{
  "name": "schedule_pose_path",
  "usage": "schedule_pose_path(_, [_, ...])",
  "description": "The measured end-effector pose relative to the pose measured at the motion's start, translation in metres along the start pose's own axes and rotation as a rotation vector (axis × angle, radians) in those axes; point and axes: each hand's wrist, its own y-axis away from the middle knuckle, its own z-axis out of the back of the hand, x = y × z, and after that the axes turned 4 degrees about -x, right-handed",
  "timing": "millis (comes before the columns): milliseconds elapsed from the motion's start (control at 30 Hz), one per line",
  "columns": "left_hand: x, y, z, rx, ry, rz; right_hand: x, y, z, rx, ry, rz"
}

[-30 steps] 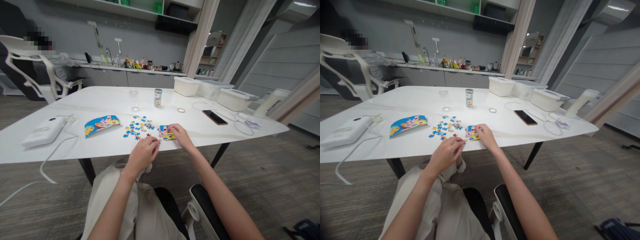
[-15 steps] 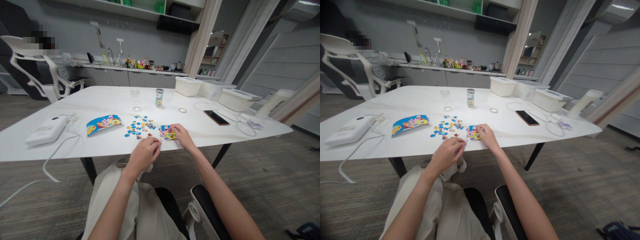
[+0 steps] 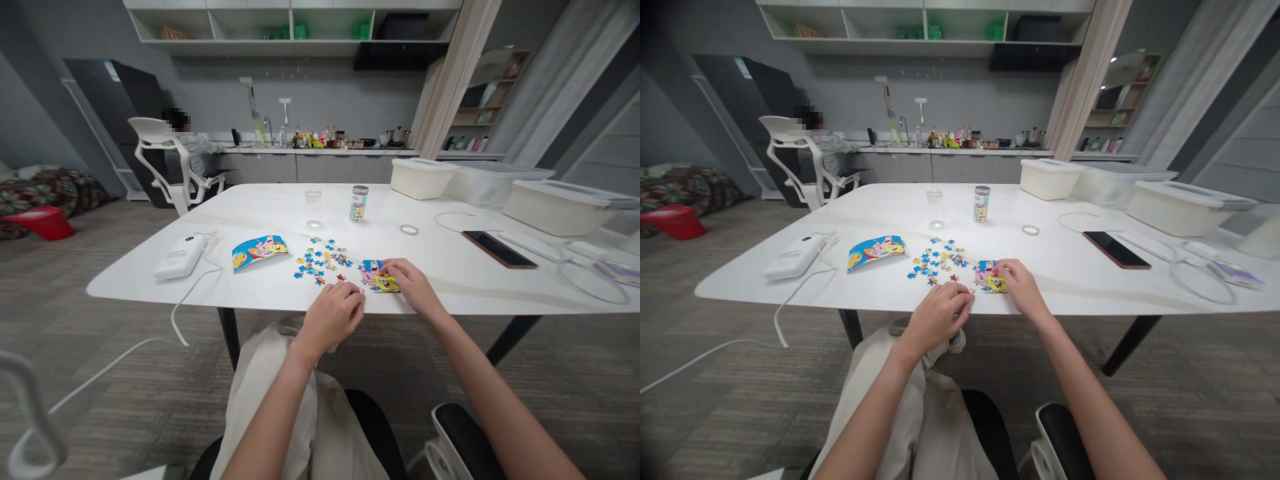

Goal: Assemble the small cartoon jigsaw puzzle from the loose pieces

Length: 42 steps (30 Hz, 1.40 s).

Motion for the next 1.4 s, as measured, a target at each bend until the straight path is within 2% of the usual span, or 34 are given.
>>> schedule_pose_path(1000, [-0.0013, 0.0003, 0.0012, -0.007, -0.048, -0.031, 0.0049, -0.0005, 0.0019, 0.023, 0.022, -0.005])
schedule_pose_path(1400, [-0.0030, -0.0006, 0.0026, -0.007, -0.132, 0.017, 0.0074, -0.0001, 0.0009, 0.017, 0.002, -0.005])
